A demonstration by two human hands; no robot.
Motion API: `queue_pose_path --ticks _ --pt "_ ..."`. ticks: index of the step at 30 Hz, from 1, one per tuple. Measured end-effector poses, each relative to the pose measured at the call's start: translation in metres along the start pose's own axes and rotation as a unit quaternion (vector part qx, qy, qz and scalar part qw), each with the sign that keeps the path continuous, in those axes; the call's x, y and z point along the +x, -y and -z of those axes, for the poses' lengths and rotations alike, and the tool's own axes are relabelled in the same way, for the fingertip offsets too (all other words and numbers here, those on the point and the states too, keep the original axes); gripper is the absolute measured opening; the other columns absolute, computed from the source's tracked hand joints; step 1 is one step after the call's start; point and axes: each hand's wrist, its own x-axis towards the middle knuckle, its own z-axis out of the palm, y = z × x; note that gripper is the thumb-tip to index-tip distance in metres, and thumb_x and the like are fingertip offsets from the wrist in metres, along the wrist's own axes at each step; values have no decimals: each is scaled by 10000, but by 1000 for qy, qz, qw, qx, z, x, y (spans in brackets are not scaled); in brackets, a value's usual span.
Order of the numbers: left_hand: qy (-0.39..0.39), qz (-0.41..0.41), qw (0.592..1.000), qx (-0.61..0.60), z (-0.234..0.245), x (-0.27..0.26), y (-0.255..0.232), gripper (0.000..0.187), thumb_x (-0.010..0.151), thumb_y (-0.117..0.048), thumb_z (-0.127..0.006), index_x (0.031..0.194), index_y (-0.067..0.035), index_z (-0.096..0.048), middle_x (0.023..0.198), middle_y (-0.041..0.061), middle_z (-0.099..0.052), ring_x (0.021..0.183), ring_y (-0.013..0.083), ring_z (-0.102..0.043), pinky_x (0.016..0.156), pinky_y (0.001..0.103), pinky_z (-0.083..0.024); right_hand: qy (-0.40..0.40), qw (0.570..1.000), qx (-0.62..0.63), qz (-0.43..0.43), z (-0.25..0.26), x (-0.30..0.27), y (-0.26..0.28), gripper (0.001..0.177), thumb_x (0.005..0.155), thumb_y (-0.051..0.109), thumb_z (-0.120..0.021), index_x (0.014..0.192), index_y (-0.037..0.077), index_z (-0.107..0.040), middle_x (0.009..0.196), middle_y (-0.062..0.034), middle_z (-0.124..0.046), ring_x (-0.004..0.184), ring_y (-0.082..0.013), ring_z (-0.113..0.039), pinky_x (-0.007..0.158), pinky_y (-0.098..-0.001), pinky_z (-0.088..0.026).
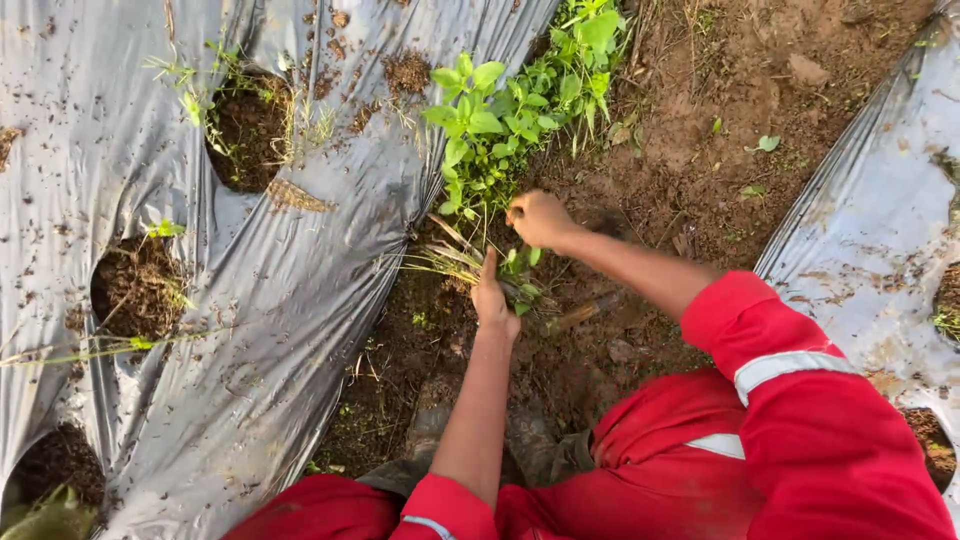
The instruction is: The person uses a small hand hoe to loosen the soil around plants and remove weeds from a garden bed covered with plastic mulch. They pull out the weeds by hand and gather them into a pile.
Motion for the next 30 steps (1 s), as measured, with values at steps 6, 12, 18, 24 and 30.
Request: queue_pose_path --ticks 6,12,18,24,30 --pt "43 -40 997 47 5 44 16 674 858 -523 -818 541 6 -546 417 112 -477 334 199 -517 440 312 -467 8 994 -76 76 -28 -56 -6 365 993 206 -588 1142 -101 -720 1072 -333 -715 998 -465 -710 853 -588 -587" --pt "56 -51 997 4 29 67 51 537 703 -317 -989 728 139 -705 643 257 -672 552 274 -678 614 422 -576 -13 997 -55 58 -8 -94 39 280 956 51 -605 1188 -47 -726 1015 -246 -763 720 -305 -746 755 -480 -591" --pt "70 -37 995 -62 32 46 31 403 775 -248 -947 897 99 -783 707 261 -716 590 311 -731 557 432 -597 56 994 87 -36 -13 -68 30 398 976 426 -637 1172 117 -793 1135 -195 -747 1061 -402 -695 938 -544 -534" --pt "-83 -59 993 -59 39 69 55 793 708 -302 -973 1281 36 -540 1186 246 -565 1114 315 -576 841 573 -442 -14 929 346 -127 -23 4 23 561 960 538 -626 1095 9 -758 872 -138 -747 618 -203 -683 591 -355 -620" --pt "-23 -99 991 -92 51 66 46 895 1013 -298 -706 1619 41 -142 1624 280 -242 1513 373 -310 1240 561 -289 -88 966 243 -14 -38 -14 9 364 1082 255 -497 898 43 -728 749 -98 -664 639 -167 -597 576 -326 -531"
